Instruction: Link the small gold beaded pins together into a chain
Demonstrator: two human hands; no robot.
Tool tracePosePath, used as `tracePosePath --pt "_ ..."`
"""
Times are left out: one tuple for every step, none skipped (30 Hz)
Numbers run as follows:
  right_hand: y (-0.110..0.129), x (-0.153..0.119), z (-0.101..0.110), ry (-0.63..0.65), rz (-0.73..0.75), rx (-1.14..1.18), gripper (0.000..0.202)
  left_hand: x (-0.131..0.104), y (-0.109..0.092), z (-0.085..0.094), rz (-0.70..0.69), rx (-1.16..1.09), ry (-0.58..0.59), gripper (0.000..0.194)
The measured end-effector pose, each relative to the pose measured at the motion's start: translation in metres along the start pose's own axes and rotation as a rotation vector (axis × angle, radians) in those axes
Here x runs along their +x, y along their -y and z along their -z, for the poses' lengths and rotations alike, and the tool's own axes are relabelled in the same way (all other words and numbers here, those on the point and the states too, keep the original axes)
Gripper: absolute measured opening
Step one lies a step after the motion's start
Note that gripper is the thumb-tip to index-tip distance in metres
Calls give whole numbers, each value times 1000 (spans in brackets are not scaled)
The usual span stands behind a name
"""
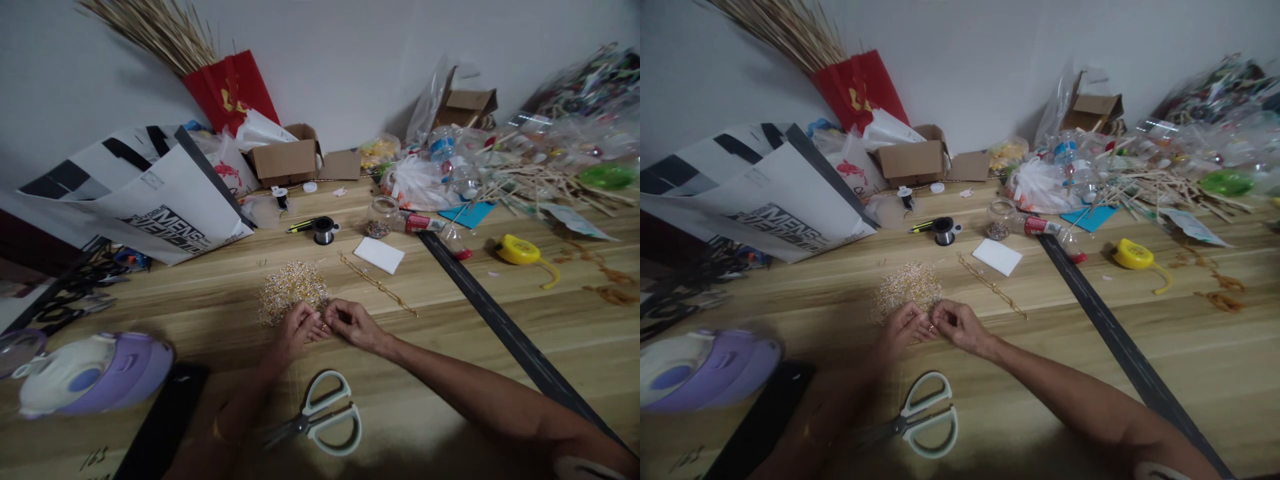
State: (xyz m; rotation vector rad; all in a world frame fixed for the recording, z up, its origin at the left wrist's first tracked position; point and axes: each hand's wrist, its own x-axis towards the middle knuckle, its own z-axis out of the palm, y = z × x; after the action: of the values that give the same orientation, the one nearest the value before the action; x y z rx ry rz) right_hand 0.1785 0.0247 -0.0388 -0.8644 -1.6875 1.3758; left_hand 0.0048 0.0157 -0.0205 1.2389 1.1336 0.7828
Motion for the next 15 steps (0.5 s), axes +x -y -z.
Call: tracePosePath --pt "0 0 0 -5 1 -5 26 0 0 0 -2 -3 -11 35" --pt "0 0 0 -7 3 -8 25 0 -1 -1 -5 -7 -23 35" --pt "0 0 0 -12 4 -12 25 0 -1 -1 -4 -12 -33 36" --pt "1 -1 0 -14 4 -18 24 0 -1 -1 -2 -16 -39 37" --pt "1 -1 0 -17 3 -24 23 0 -1 0 2 -18 -42 38" --pt "1 -1 0 -22 5 -30 23 1 -2 0 7 -17 -41 38" --pt "1 -1 0 -26 8 -36 22 1 -2 0 12 -15 -38 38" --pt "2 -1 0 -29 12 -42 21 1 -3 0 15 -13 -38 39" --pt "2 -1 0 -32 15 -44 21 1 -4 0 19 -13 -38 39" --pt "2 -1 0 -33 17 -44 21 1 -5 1 23 -16 -35 40" --pt "2 -1 0 -35 15 -42 21 1 -5 1 28 -20 -33 41" --pt "2 -1 -1 -37 11 -39 22 1 -6 1 33 -25 -33 42" --pt "2 -1 -1 -40 6 -35 22 2 -6 1 37 -31 -35 43" --pt "2 -1 -1 -46 2 -32 23 2 -6 1 41 -38 -36 44" --pt "2 -1 -1 -52 0 -29 23 2 -5 1 43 -46 -37 45"
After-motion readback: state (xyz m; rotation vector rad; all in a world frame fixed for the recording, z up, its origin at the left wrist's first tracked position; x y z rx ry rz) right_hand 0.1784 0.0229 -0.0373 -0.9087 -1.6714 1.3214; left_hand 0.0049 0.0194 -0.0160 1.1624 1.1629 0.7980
